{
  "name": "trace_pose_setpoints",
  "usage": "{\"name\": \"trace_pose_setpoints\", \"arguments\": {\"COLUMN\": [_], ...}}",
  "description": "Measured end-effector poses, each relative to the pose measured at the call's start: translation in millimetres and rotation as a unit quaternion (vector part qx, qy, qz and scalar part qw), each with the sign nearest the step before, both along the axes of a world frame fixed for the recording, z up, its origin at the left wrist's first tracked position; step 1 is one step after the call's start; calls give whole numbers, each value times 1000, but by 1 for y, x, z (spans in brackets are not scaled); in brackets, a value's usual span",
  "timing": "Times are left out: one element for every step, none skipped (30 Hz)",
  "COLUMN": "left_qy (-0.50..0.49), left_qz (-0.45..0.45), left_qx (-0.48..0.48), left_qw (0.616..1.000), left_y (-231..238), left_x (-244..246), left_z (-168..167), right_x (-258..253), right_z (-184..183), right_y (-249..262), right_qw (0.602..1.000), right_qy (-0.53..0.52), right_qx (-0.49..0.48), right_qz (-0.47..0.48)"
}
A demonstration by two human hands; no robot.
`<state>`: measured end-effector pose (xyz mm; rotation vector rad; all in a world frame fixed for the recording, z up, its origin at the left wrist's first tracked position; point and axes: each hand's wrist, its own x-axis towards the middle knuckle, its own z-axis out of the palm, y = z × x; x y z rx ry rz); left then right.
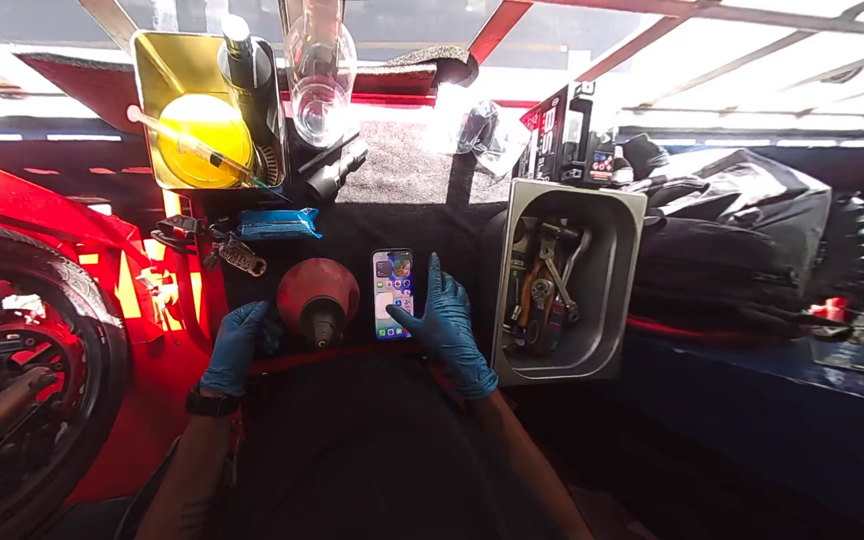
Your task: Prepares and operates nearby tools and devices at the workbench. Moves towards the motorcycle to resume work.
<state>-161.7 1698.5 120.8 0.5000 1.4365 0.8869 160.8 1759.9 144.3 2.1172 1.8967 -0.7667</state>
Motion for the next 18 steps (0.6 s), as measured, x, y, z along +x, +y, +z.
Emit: {"name": "trace_pose_setpoints", "arguments": {"left_qy": [-1, -3, -6, -8, -8, -7, -6, -7, -8, -7, -7, -8, -9, -8, -8, -7, -5, -4], "left_qz": [-1, -3, -6, -9, -9, -10, -10, -11, -10, -8, -7, -6, -7, -6, -6, -6, -7, -8], "left_qx": [1, 4, 7, 8, 8, 7, 7, 8, 7, 6, 7, 8, 8, 9, 9, 7, 6, 6], "left_qw": [1000, 1000, 1000, 1000, 1000, 1000, 1000, 1000, 1000, 1000, 1000, 1000, 1000, 1000, 1000, 1000, 1000, 1000], "left_y": [0, 0, 0, 0, 0, 0, -1, -1, -1, 0, 0, 0, 0, 0, 0, 0, 0, 0], "left_x": [0, -1, -2, -3, -3, -4, -4, -4, -4, -3, -3, -3, -3, -3, -3, -3, -3, -2], "left_z": [-1, -3, -6, -8, -9, -9, -9, -9, -9, -8, -8, -8, -8, -8, -8, -7, -7, -7], "right_x": [2, 3, 4, 4, 4, 4, 4, 3, 3, 3, 4, 4, 4, 4, 5, 5, 5, 5], "right_z": [0, 0, 1, 1, 2, 2, 2, 2, 2, 2, 2, 2, 2, 2, 1, 1, 1, 1], "right_y": [0, 0, 0, 0, 0, 0, 0, 0, 0, 0, 0, 0, 0, 0, 0, 0, 0, 0], "right_qw": [1000, 1000, 1000, 1000, 1000, 1000, 1000, 1000, 1000, 1000, 1000, 1000, 1000, 1000, 1000, 1000, 1000, 1000], "right_qy": [5, 10, 11, 11, 12, 12, 10, 9, 8, 8, 9, 10, 10, 11, 10, 11, 16, 17], "right_qx": [3, 5, 3, 1, 0, 1, 0, -2, -4, -3, -2, -4, -6, -7, -5, -2, 2, 4], "right_qz": [-1, -1, -1, 0, 1, 2, 2, 2, 2, 2, 2, 3, 3, 3, 4, 5, 5, 5]}}
